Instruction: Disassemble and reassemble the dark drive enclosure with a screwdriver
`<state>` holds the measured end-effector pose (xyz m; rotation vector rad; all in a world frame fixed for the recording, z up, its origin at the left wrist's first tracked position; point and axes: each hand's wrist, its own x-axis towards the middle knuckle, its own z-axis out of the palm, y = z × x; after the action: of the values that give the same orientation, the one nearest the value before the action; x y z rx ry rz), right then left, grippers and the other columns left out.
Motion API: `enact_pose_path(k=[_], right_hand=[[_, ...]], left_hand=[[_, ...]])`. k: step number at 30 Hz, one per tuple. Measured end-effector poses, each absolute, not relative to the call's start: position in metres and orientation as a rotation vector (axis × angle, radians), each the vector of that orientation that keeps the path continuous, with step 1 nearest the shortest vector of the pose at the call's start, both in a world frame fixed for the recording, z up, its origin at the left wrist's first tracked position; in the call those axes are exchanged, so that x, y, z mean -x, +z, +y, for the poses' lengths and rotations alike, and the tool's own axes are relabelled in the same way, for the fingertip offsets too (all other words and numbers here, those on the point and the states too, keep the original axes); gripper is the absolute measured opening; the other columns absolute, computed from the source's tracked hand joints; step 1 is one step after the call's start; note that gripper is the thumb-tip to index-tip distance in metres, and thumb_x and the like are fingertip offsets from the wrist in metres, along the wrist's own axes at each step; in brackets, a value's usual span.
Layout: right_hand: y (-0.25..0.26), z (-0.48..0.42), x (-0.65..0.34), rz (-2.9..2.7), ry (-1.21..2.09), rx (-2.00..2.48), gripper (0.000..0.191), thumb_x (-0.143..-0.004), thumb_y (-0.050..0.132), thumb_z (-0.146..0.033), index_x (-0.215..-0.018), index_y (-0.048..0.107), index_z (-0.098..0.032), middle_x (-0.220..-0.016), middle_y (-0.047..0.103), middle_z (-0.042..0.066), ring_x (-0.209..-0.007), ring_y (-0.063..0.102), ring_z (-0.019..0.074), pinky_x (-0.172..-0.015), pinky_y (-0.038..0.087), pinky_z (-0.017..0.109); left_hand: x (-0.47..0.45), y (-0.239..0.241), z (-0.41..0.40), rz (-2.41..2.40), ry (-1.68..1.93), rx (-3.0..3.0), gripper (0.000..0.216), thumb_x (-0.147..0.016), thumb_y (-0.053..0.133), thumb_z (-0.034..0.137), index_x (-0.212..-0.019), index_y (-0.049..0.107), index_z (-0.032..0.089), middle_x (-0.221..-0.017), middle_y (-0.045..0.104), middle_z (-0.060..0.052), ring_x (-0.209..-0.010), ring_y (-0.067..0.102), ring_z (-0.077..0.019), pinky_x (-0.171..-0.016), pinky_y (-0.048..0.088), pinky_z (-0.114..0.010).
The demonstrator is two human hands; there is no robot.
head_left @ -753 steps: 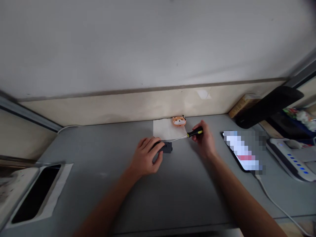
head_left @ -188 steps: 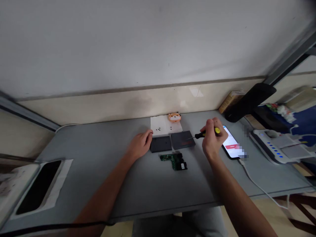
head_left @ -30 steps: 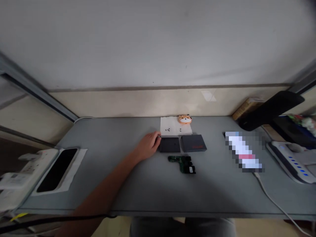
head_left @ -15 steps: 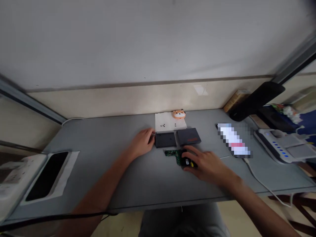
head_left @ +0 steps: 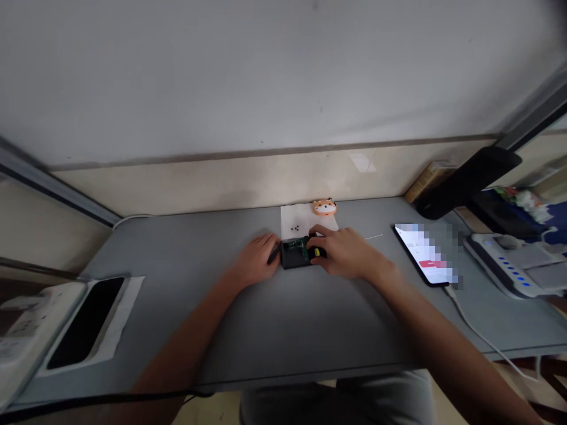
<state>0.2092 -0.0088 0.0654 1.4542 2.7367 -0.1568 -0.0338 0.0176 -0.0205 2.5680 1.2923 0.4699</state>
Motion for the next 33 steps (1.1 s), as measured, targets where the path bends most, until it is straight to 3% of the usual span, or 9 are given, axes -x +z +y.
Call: enact_pose_path(k=[9, 16, 23, 28, 31, 33], right_hand=[[0.042, -0.007, -0.219, 2.767, -0.353, -1.533, 0.031, -0.092, 0.065, -0.04, -0.121, 0.071, -0.03, -0.139, 0.064, 0.002, -0.091, 0.073, 0.0246, -0.07, 0.047, 0.035], [0.04, -0.007, -0.223, 2.747, -0.473, -1.521, 0.035, -0.088, 0.072, -0.033, -0.122, 0.07, -0.03, -0.135, 0.067, 0.002, -0.094, 0.074, 0.0268, -0.073, 0.049, 0.036], [0.042, -0.004, -0.242, 2.737, -0.697, -1.646, 0.06, -0.08, 0.079, -0.034, -0.136, 0.06, -0.033, -0.139, 0.065, 0.005, -0.102, 0.073, 0.0289, -0.083, 0.054, 0.04], [0.041, -0.001, -0.254, 2.729, -0.766, -1.707, 0.065, -0.076, 0.081, -0.036, -0.137, 0.06, -0.034, -0.136, 0.067, 0.005, -0.101, 0.073, 0.0293, -0.083, 0.056, 0.041], [0.043, 0.0, -0.257, 2.915, -0.732, -1.809, 0.049, -0.084, 0.073, -0.035, -0.132, 0.064, -0.031, -0.139, 0.064, 0.006, -0.101, 0.073, 0.0268, -0.085, 0.057, 0.041], [0.048, 0.001, -0.259, 3.159, -0.664, -1.955, 0.029, -0.092, 0.06, -0.028, -0.12, 0.069, -0.027, -0.127, 0.07, 0.006, -0.102, 0.072, 0.0232, -0.087, 0.057, 0.038]], left_hand=[[0.037, -0.025, 0.019, 1.204, 0.56, -2.664, 0.014, -0.093, 0.047, 0.019, -0.103, 0.057, 0.02, -0.1, 0.068, -0.008, -0.098, 0.066, -0.0252, -0.09, 0.055, -0.042], [0.036, -0.025, 0.018, 1.118, 0.63, -2.746, 0.017, -0.099, 0.043, 0.019, -0.098, 0.06, 0.02, -0.091, 0.07, -0.005, -0.087, 0.068, -0.0212, -0.082, 0.056, -0.036], [0.032, -0.024, 0.015, 1.172, 0.731, -2.801, 0.016, -0.097, 0.046, 0.017, -0.099, 0.062, 0.02, -0.09, 0.071, -0.005, -0.085, 0.069, -0.0212, -0.08, 0.056, -0.036], [0.028, -0.021, 0.012, 1.303, 0.912, -2.732, 0.015, -0.093, 0.048, 0.016, -0.098, 0.061, 0.02, -0.086, 0.07, -0.005, -0.081, 0.068, -0.0219, -0.077, 0.056, -0.036], [0.019, -0.012, 0.008, 1.308, 1.001, -2.684, 0.017, -0.094, 0.048, 0.019, -0.106, 0.06, 0.02, -0.095, 0.07, -0.007, -0.09, 0.068, -0.0233, -0.083, 0.055, -0.038], [0.007, -0.006, 0.005, 1.239, 0.904, -2.684, 0.025, -0.096, 0.049, 0.023, -0.119, 0.059, 0.02, -0.109, 0.07, -0.01, -0.103, 0.067, -0.0253, -0.092, 0.054, -0.041]])
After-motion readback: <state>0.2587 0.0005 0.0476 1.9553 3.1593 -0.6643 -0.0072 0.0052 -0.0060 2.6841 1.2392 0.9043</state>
